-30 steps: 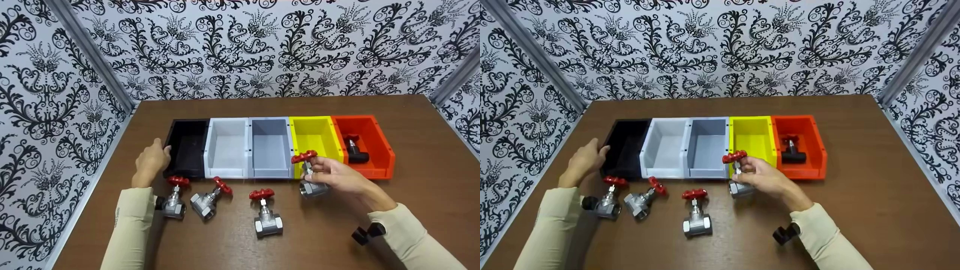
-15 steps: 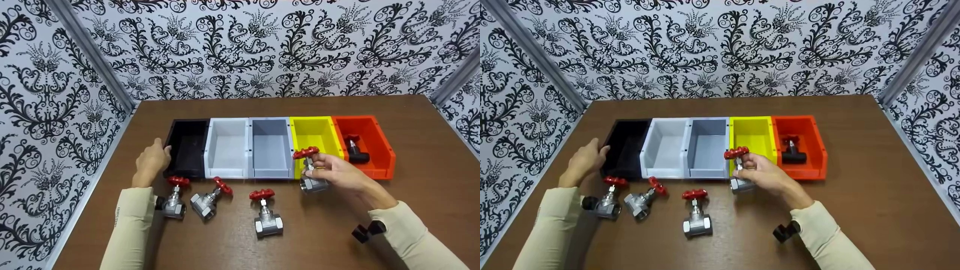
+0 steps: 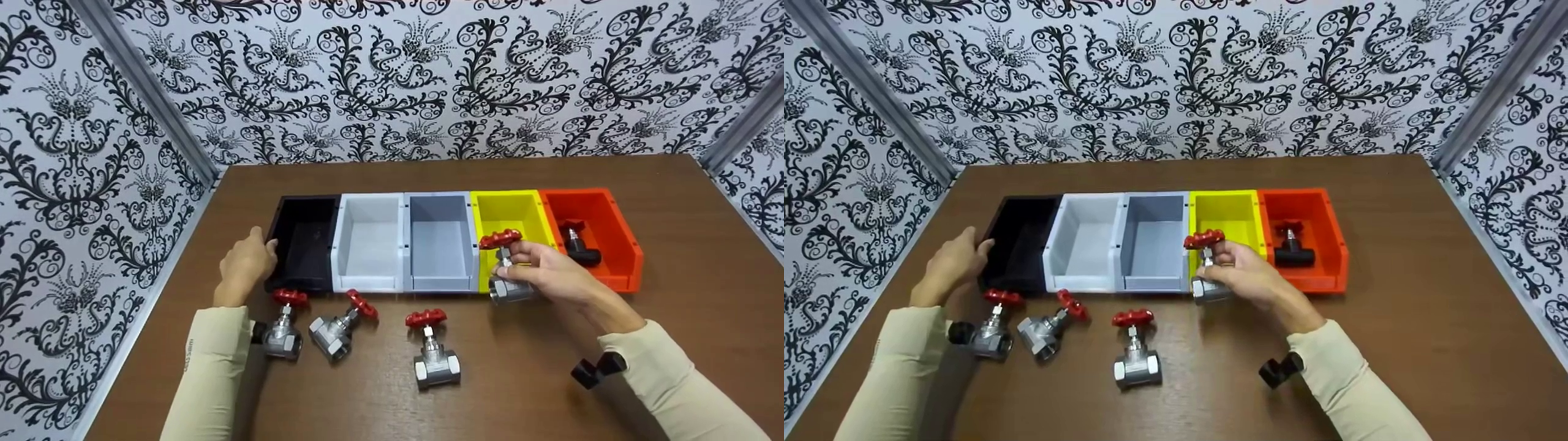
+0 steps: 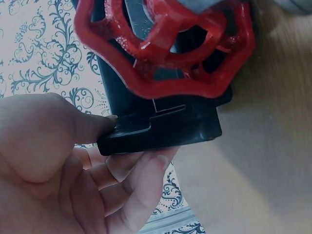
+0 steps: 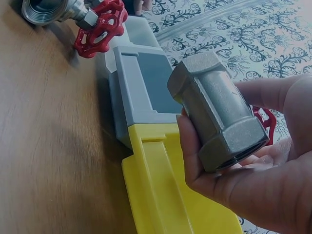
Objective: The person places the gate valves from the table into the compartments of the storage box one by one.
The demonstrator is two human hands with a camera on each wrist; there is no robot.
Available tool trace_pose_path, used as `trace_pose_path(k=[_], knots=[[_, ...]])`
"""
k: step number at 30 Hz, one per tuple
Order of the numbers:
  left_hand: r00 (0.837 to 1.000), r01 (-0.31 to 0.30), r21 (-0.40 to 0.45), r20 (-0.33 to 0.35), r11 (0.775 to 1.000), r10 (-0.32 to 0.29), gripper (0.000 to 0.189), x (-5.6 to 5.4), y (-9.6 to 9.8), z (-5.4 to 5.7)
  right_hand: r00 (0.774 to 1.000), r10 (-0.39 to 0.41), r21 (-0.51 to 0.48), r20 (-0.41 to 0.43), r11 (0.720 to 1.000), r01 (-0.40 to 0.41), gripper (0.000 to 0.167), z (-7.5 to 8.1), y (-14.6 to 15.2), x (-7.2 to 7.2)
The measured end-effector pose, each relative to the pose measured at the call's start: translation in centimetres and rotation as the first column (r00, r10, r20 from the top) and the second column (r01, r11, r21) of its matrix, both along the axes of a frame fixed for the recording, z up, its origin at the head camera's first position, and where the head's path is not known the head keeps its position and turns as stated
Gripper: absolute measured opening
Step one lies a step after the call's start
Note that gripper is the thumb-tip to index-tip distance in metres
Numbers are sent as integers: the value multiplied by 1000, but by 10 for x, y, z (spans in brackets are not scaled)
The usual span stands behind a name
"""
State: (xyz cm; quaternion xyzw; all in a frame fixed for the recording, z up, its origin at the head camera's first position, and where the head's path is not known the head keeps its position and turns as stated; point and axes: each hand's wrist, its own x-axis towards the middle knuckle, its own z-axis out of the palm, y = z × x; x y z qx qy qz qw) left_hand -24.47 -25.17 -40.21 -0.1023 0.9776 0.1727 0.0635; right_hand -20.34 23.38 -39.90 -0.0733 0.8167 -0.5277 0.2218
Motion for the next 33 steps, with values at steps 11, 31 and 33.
trace_pose_path(k=[11,31,33], knots=[[1000,-5,-7,1,1000,5,48,0,0,1,995,-76,-100,69,992,83,68,0,-1,-9],[1000,-6,-10,0,1000,6,46,1,0,0,985,-127,-133,113,981,142,66,2,-1,-16],[1000,-4,-10,-2,1000,4,46,2,0,0,985,-128,-128,113,982,142,65,2,-1,-17]])
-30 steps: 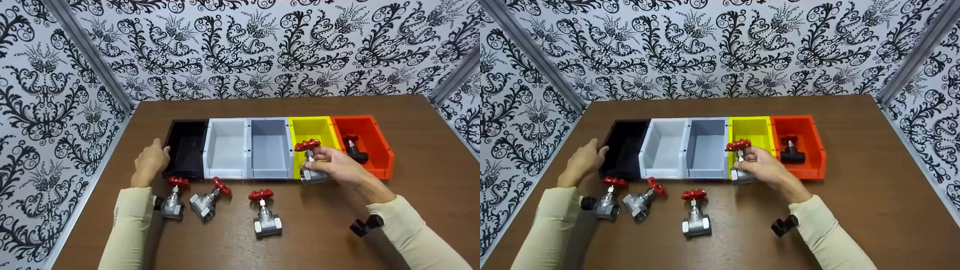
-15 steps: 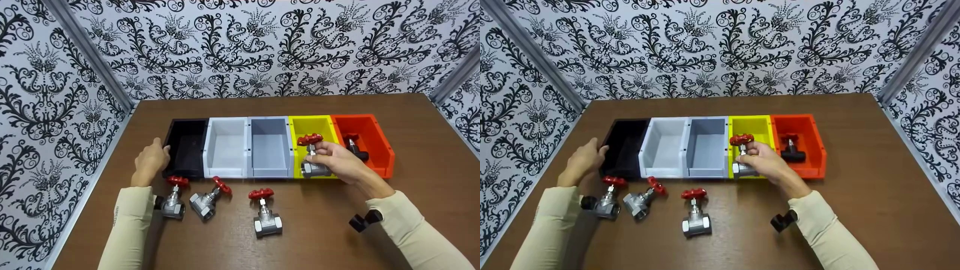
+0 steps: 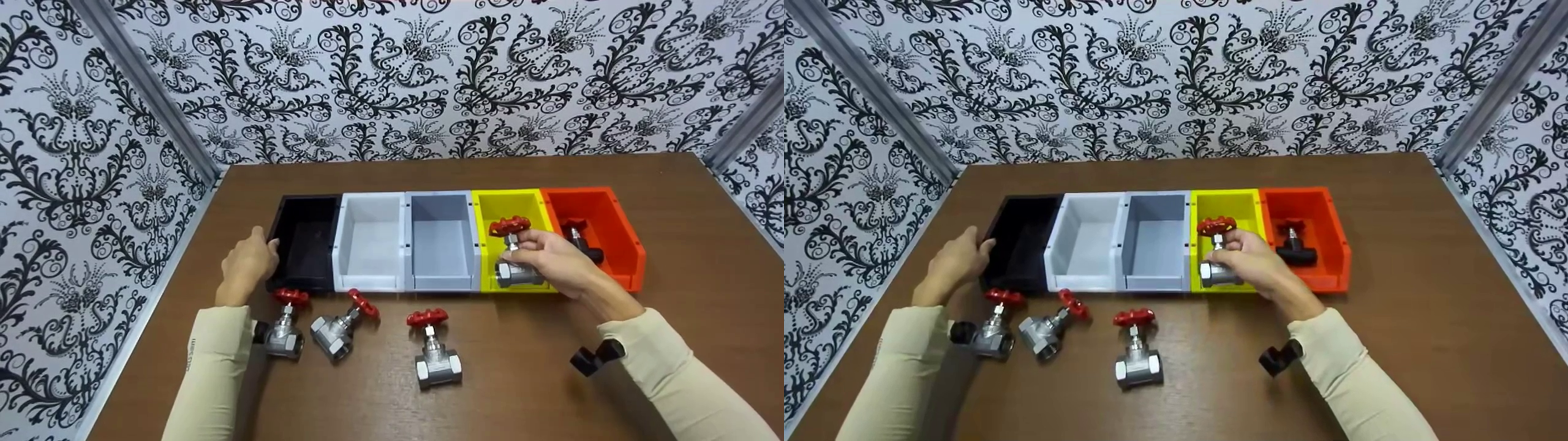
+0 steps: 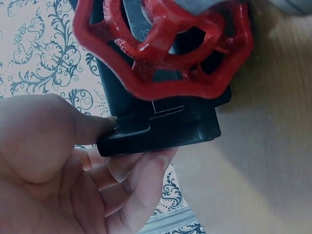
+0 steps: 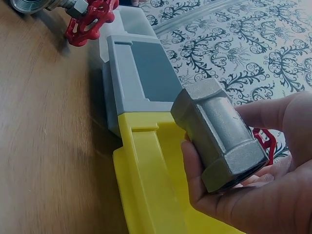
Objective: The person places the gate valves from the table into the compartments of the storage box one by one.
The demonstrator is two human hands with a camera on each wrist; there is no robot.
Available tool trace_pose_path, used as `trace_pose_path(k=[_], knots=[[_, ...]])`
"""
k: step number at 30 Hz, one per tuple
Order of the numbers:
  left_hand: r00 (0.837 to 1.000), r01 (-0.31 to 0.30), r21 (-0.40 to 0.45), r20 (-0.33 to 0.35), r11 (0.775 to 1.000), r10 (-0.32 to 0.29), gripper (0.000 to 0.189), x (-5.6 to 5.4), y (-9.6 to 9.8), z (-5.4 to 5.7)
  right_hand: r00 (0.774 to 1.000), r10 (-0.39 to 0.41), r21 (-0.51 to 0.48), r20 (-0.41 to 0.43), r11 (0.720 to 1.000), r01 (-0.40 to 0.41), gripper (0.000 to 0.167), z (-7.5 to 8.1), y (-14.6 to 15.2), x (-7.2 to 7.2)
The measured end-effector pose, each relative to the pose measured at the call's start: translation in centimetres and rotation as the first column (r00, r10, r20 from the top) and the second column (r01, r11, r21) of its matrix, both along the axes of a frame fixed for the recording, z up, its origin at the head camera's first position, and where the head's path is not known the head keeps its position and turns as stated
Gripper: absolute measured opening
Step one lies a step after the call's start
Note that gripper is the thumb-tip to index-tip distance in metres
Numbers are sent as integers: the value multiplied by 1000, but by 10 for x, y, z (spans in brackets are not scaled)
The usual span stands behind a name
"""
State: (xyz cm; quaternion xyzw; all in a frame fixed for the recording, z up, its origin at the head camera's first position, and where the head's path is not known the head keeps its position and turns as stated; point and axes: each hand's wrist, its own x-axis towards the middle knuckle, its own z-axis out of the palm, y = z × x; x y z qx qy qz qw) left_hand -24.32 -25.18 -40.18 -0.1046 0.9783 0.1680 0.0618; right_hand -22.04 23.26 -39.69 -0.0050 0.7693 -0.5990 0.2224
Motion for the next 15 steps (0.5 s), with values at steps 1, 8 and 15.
trace_pose_path(k=[1,8,15], knots=[[1000,1,0,0,1000,-1,46,0,0,0,1000,-3,-2,3,1000,3,63,0,0,-1],[1000,0,1,-3,1000,0,45,0,0,0,1000,-11,0,2,1000,11,56,2,-1,-5],[1000,-1,-2,-3,1000,1,46,0,1,0,1000,-27,15,5,1000,27,57,0,0,-8]])
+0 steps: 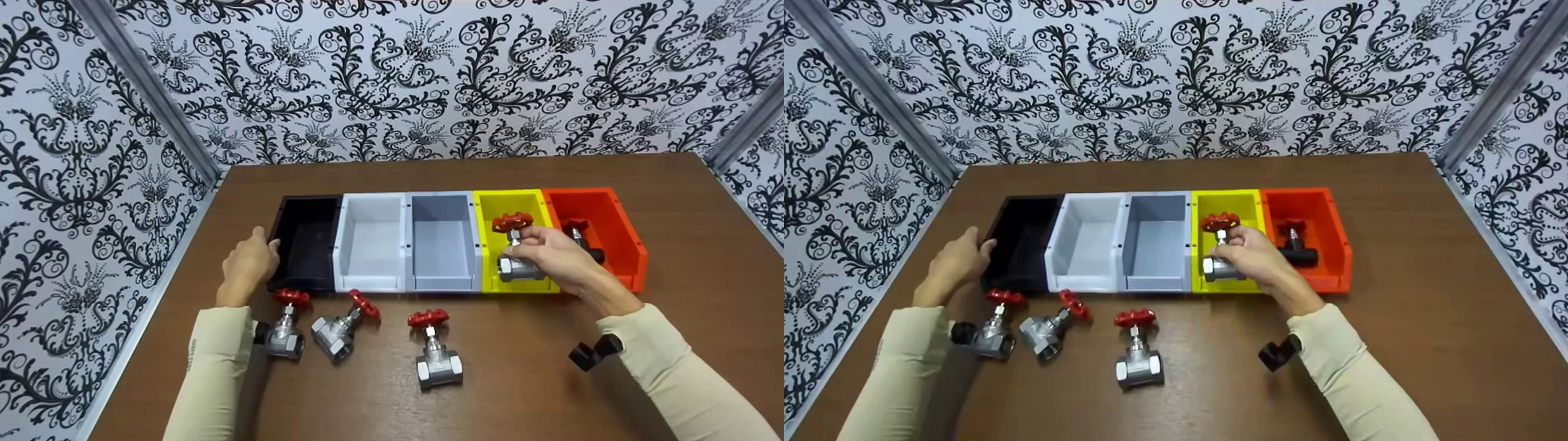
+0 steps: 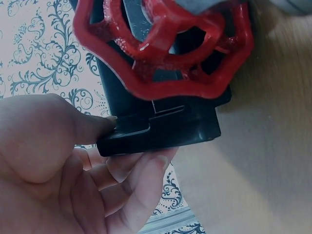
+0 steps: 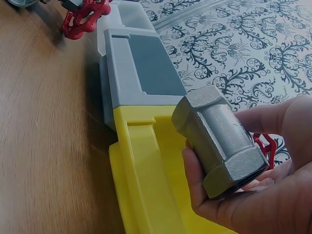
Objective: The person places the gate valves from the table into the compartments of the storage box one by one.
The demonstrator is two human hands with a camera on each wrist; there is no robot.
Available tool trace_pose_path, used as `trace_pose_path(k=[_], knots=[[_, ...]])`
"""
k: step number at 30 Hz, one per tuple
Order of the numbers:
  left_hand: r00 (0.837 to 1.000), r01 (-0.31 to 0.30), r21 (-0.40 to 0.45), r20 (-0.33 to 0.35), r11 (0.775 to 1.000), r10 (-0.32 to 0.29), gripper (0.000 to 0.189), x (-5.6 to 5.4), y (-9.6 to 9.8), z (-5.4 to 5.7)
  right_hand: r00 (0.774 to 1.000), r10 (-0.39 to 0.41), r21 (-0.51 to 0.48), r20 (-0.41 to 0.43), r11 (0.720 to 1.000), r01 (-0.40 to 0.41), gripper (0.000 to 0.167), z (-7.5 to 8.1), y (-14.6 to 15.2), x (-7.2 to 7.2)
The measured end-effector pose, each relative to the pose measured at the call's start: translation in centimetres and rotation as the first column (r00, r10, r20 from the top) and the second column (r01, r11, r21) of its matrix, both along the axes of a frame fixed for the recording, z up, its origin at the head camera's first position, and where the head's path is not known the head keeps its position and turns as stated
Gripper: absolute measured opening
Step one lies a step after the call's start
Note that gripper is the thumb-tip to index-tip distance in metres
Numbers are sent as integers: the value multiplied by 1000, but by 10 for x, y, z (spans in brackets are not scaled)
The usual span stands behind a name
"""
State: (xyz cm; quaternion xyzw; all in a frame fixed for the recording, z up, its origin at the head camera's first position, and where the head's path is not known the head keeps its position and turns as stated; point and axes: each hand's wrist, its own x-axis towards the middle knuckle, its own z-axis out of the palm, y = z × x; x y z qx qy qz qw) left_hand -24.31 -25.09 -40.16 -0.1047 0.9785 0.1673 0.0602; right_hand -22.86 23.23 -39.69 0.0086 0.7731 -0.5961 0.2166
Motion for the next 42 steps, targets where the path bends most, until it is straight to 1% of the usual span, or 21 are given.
trace_pose_path(k=[5,10,14,20,26,28,33,42], knots=[[1000,0,-2,5,1000,0,48,0,0,0,1000,-14,-15,16,1000,15,57,-2,-1,-2],[1000,-4,-2,11,1000,4,48,-1,0,-1,999,-31,-17,33,999,31,65,-3,-2,-4],[1000,-2,-1,10,1000,2,48,-1,0,-2,998,-55,11,40,998,54,70,-3,-3,-6],[1000,-2,-1,-5,1000,2,47,0,0,-2,998,-66,41,26,997,65,68,-5,-5,-10],[1000,-7,3,8,1000,7,48,0,0,-2,997,-77,64,15,995,75,64,-6,-7,-13],[1000,-4,3,5,1000,4,48,0,0,-1,997,-80,70,12,994,79,66,-6,-7,-14],[1000,6,0,-18,1000,-6,46,0,1,-1,996,-86,55,13,995,85,68,-8,-8,-17],[1000,4,4,-30,1000,-4,45,0,0,-2,995,-103,65,4,993,102,63,-12,-9,-22]])
